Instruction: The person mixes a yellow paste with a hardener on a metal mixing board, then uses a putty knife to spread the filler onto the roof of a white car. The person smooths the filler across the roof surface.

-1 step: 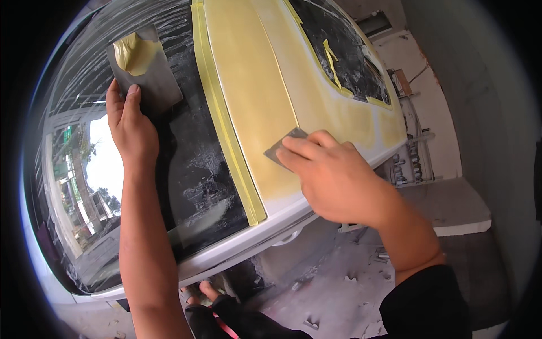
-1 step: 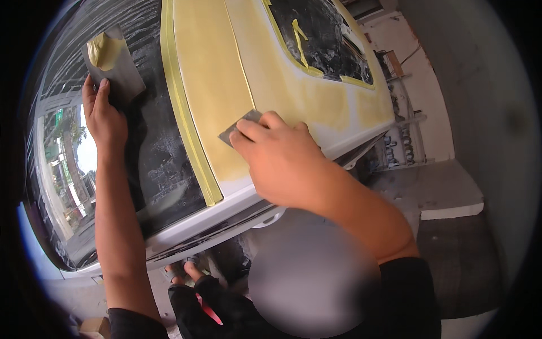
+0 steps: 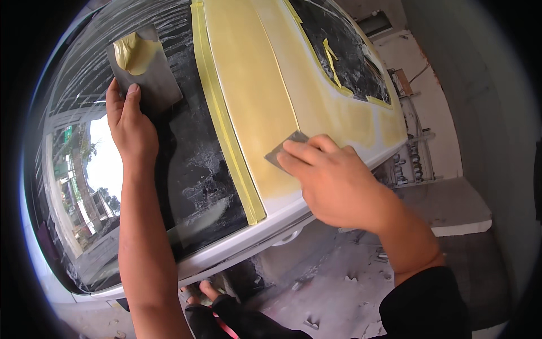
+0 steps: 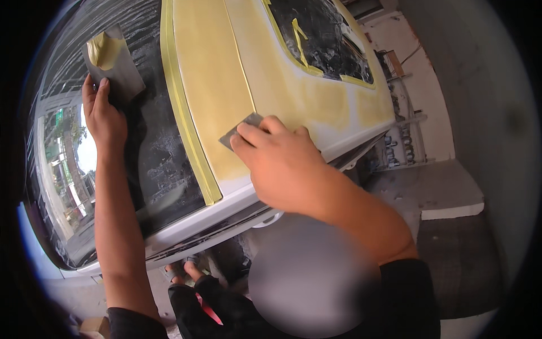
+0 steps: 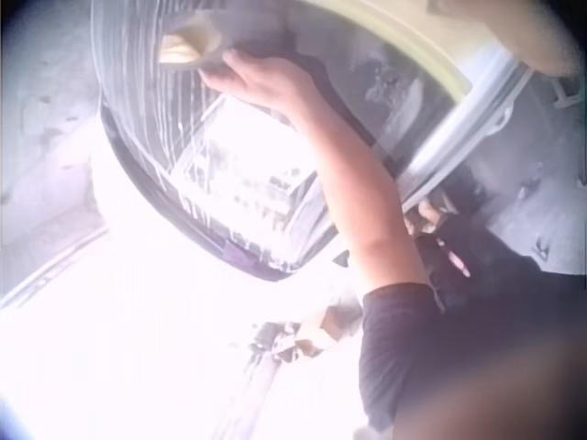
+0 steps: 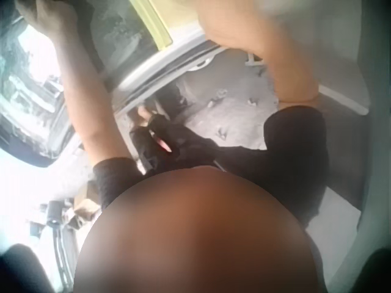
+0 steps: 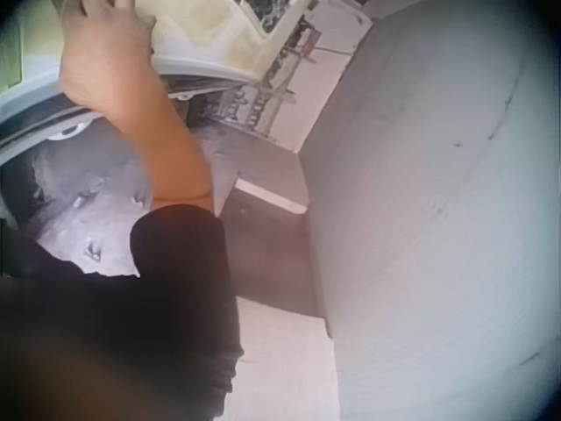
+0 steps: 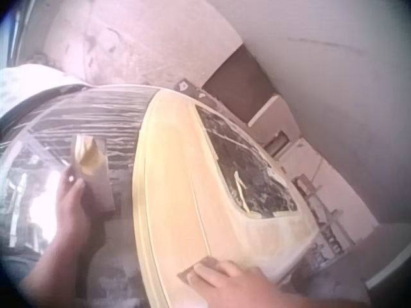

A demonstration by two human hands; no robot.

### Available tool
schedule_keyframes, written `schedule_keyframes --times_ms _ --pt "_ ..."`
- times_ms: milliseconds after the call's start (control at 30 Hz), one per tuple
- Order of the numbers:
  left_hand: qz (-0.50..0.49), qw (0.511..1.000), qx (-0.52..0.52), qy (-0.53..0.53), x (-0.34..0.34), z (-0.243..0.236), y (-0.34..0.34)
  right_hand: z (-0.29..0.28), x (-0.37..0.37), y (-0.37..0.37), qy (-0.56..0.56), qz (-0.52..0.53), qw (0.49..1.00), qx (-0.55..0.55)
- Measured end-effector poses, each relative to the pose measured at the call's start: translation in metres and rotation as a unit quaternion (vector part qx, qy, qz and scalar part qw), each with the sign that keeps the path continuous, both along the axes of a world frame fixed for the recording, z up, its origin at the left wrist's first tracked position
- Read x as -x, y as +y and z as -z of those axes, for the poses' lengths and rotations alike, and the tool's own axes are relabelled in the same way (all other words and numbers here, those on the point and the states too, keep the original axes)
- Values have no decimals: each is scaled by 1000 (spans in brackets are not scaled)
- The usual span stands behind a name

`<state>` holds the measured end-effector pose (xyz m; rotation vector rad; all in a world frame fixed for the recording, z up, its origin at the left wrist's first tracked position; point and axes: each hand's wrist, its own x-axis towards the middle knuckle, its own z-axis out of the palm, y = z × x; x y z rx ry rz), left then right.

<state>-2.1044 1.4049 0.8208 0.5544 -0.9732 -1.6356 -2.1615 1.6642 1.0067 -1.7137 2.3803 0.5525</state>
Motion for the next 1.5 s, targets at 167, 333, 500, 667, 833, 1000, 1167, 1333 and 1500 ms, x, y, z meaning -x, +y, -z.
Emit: schedule_keyframes --times_ms 167,333,500,667,833,1000,1167,1333,1500 --pt "6 1000 -1 23 -2 1 2 5 -20 29 -1 -2 1000 13" --pt "10 1000 -3 23 -2 0 3 -1 -38 43 17 -7 1000 11" --pt "10 1000 8 11 -2 -1 4 -22 -22 21 35 -8 998 50" --pt "15 1000 12 11 -4 -3 5 -11 58 -60 50 55 996 58" --pt "9 1000 28 -8 -5 -5 6 9 67 -88 34 58 997 31" --pt "24 1000 18 -4 -6 -5 5 11 34 -54 13 33 999 18" --pt "7 999 21 -44 -6 -5 5 -1 -1 -22 23 21 999 -22" --pt "-1 1000 14 -23 -4 -5 7 -21 26 -44 65 4 997 28" --pt "30 999 23 -3 -5 -3 5 -9 87 -114 55 122 991 -5"
